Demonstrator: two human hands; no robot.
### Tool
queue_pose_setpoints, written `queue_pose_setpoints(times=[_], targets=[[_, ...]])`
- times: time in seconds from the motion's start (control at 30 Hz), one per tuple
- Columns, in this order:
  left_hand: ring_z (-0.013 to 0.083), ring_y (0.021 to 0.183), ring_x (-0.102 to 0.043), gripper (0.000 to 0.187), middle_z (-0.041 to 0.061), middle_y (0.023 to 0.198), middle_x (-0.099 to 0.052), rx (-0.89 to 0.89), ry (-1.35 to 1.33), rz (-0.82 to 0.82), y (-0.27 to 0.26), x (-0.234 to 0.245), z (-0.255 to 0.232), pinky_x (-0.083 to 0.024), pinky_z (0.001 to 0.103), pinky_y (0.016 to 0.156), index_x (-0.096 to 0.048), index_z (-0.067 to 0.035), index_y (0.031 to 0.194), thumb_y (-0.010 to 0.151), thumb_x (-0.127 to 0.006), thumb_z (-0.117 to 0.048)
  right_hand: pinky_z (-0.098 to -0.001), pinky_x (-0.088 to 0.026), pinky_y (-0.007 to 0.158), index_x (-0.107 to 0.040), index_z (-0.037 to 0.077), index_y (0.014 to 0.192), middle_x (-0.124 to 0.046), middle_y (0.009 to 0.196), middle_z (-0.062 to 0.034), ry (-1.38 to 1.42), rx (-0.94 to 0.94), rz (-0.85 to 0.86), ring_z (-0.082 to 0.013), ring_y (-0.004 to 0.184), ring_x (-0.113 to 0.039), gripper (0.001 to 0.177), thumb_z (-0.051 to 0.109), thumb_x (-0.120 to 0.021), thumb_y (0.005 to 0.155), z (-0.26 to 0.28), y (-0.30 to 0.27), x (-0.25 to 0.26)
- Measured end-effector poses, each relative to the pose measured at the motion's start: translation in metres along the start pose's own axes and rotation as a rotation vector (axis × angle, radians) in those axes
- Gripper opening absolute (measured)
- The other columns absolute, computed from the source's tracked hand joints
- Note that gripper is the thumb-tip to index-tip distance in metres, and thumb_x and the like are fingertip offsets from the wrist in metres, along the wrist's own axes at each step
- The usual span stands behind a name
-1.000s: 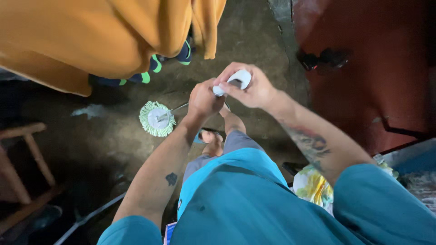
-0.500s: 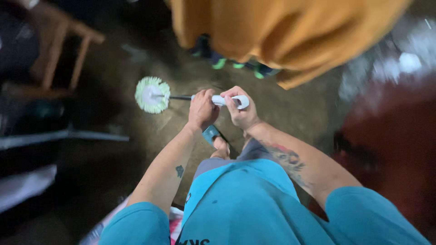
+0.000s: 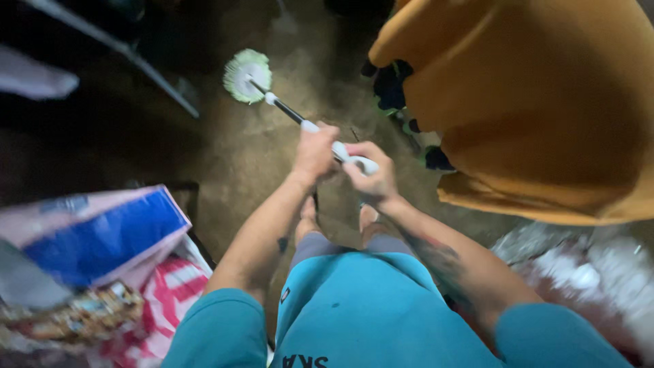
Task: The person assembles a mop by attaching the handle sections and then cleans the floor by hand with the mop head.
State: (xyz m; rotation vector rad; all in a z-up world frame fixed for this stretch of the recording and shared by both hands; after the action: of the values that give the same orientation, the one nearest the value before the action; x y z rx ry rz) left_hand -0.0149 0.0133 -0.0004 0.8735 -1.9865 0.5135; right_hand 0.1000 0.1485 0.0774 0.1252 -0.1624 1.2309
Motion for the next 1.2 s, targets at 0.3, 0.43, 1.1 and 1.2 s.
queue_pose_setpoints(times=[0.3,0.43,1.1,1.2], targets=[[0.0361,0.083,-0.071,0.015,0.013,0.083,-0.073,-0.107,-0.251,0.073,-0.051,-0.046,-0.161,-0.057,0.05,0.075,-0.071,-0.015,0.084,0.077,-0.071,-0.028,-0.0326,-0.055,0.087,-0.067,0.001,0.095,-0.069,0.1,-0.0138,-0.024,0.346,0.343,-0.0234,0.093,-0.067,0.016,0.007,-0.067,0.08,0.089,-0.047,0.139],[0.0361,0.081,-0.072,0.028,0.014,0.08,-0.072,-0.049,-0.201,0.202,-0.081,-0.014,-0.149,-0.058,0.05,0.069,-0.069,-0.012,0.08,0.064,-0.078,-0.034,-0.0384,-0.062,0.093,-0.064,0.001,0.092,-0.072,0.098,-0.0146,0.23,0.425,0.463,-0.0249,0.097,-0.074,0.005,0.002,-0.065,0.087,0.06,-0.059,0.096],[0.0346,0.074,-0.072,0.034,0.011,0.072,-0.072,0.214,-0.046,-0.235,-0.223,0.026,-0.041,-0.056,0.048,0.065,-0.069,-0.014,0.068,0.079,-0.075,-0.046,-0.0356,-0.055,0.084,-0.068,0.0,0.099,-0.07,0.103,-0.0152,-0.154,0.424,0.813,-0.0267,0.094,-0.07,0.026,0.006,-0.083,0.079,0.096,-0.112,-0.07],[0.032,0.068,-0.073,0.019,0.008,0.072,-0.073,0.196,-0.228,-0.411,-0.213,0.028,-0.115,-0.057,0.048,0.06,-0.072,-0.019,0.071,0.066,-0.076,-0.038,-0.0336,-0.057,0.082,-0.065,0.003,0.092,-0.072,0.098,-0.0117,-0.12,0.53,0.933,-0.0223,0.09,-0.071,0.017,0.008,-0.077,0.081,0.127,-0.106,-0.016]])
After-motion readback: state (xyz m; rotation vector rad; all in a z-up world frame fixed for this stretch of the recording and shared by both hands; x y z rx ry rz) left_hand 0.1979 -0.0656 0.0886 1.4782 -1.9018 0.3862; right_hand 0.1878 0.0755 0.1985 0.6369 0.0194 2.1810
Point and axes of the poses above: each hand's wrist, its own y-axis towards the middle knuckle, its own x-axis out of the back of the hand, z = x × y, the point moved 2 cm from there along y, towards the middle knuckle
